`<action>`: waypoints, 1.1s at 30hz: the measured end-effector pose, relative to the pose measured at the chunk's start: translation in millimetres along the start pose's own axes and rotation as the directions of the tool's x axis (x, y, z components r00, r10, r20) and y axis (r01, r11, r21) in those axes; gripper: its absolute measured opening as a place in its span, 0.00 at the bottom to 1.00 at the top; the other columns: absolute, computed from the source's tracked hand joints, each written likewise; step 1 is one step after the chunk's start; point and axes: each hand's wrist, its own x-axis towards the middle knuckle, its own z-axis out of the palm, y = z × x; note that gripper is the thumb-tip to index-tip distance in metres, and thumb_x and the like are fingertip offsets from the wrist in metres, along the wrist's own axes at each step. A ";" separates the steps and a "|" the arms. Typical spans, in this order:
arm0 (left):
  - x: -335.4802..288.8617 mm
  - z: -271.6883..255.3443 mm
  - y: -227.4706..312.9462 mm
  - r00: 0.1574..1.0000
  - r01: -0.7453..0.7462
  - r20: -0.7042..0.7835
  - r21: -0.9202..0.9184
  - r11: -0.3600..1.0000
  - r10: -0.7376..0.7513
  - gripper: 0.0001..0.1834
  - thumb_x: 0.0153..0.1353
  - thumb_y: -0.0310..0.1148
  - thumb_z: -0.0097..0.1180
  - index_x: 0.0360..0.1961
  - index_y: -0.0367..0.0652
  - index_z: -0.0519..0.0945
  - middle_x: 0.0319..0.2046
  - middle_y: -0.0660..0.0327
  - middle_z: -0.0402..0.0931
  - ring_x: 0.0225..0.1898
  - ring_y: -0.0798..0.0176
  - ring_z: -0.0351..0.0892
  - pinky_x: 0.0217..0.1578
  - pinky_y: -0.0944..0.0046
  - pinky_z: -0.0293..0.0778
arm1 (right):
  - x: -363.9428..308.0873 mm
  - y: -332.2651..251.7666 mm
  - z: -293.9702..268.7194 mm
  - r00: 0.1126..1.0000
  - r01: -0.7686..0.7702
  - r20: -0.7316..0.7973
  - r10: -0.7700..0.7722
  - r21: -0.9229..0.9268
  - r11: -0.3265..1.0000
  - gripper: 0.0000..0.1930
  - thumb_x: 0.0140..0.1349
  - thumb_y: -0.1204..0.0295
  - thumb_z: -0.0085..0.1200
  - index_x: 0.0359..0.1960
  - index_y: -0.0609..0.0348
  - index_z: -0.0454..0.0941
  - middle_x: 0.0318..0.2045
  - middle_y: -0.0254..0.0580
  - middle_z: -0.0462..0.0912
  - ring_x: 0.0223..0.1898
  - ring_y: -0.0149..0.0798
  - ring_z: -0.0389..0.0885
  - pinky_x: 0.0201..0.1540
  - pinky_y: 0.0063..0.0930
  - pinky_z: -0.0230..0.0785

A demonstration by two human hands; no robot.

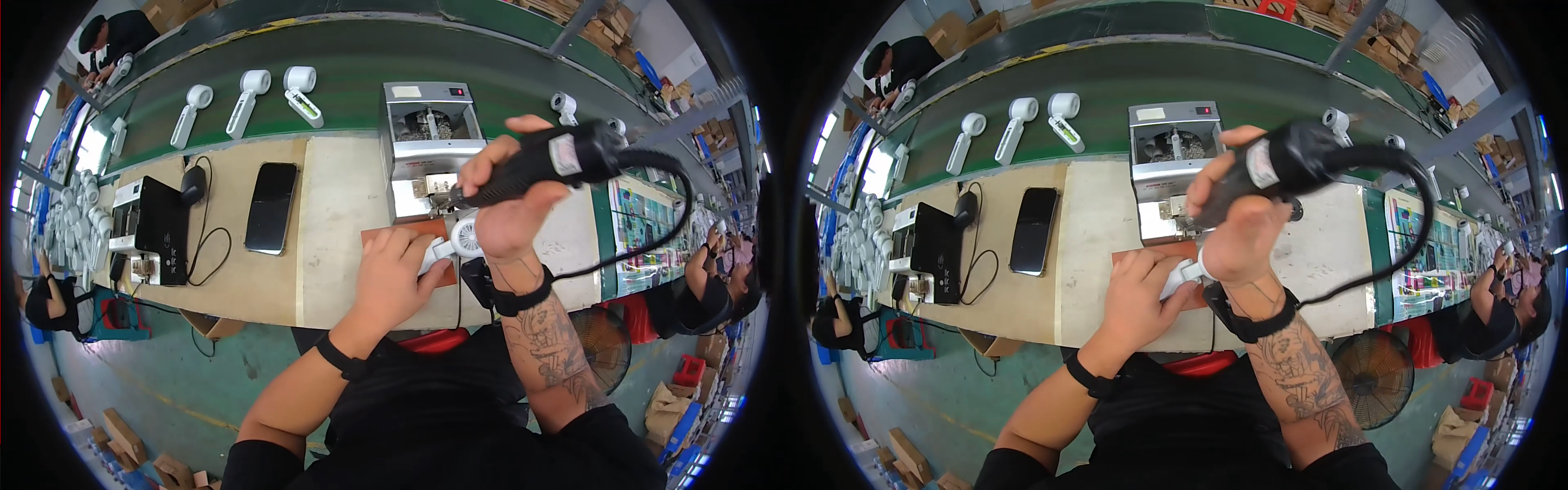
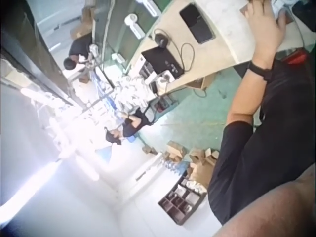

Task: Assembling small white plastic fan components on an industrial production line using a powered screwdriver.

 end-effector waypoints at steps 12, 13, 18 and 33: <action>2.2 5.7 0.0 0.999 -0.021 -0.031 -0.023 1.000 0.020 0.21 0.55 0.39 0.74 0.47 0.42 0.85 0.42 0.58 0.78 0.45 0.49 0.77 0.46 0.52 0.71 | -27.4 -9.7 -14.6 0.985 -0.169 0.019 0.173 -0.135 0.976 0.51 0.56 0.17 0.42 0.58 0.55 0.63 0.24 0.36 0.74 0.24 0.31 0.75 0.32 0.30 0.73; 2.7 6.1 -0.8 0.999 -0.023 -0.033 -0.015 1.000 0.023 0.20 0.54 0.38 0.74 0.47 0.42 0.85 0.42 0.58 0.78 0.45 0.49 0.77 0.46 0.52 0.71 | -30.2 -15.1 -16.0 0.984 -0.172 0.023 0.176 -0.130 0.976 0.51 0.55 0.17 0.42 0.58 0.56 0.63 0.24 0.36 0.74 0.24 0.31 0.75 0.32 0.30 0.72; 2.9 8.0 0.4 1.000 -0.013 -0.019 -0.008 1.000 0.012 0.21 0.52 0.34 0.75 0.48 0.42 0.85 0.41 0.60 0.79 0.44 0.51 0.77 0.46 0.53 0.72 | -42.8 -25.9 -22.3 0.973 -0.227 0.028 0.231 -0.099 0.969 0.51 0.56 0.18 0.44 0.58 0.56 0.62 0.25 0.37 0.75 0.24 0.32 0.75 0.33 0.31 0.71; 3.8 8.6 3.1 1.000 -0.013 -0.005 0.001 1.000 0.013 0.20 0.53 0.37 0.75 0.46 0.44 0.85 0.40 0.60 0.77 0.44 0.51 0.77 0.45 0.53 0.71 | -63.9 -11.6 -28.2 0.983 -0.182 0.021 0.182 -0.007 0.983 0.47 0.54 0.28 0.61 0.52 0.62 0.65 0.26 0.36 0.78 0.26 0.26 0.75 0.29 0.20 0.69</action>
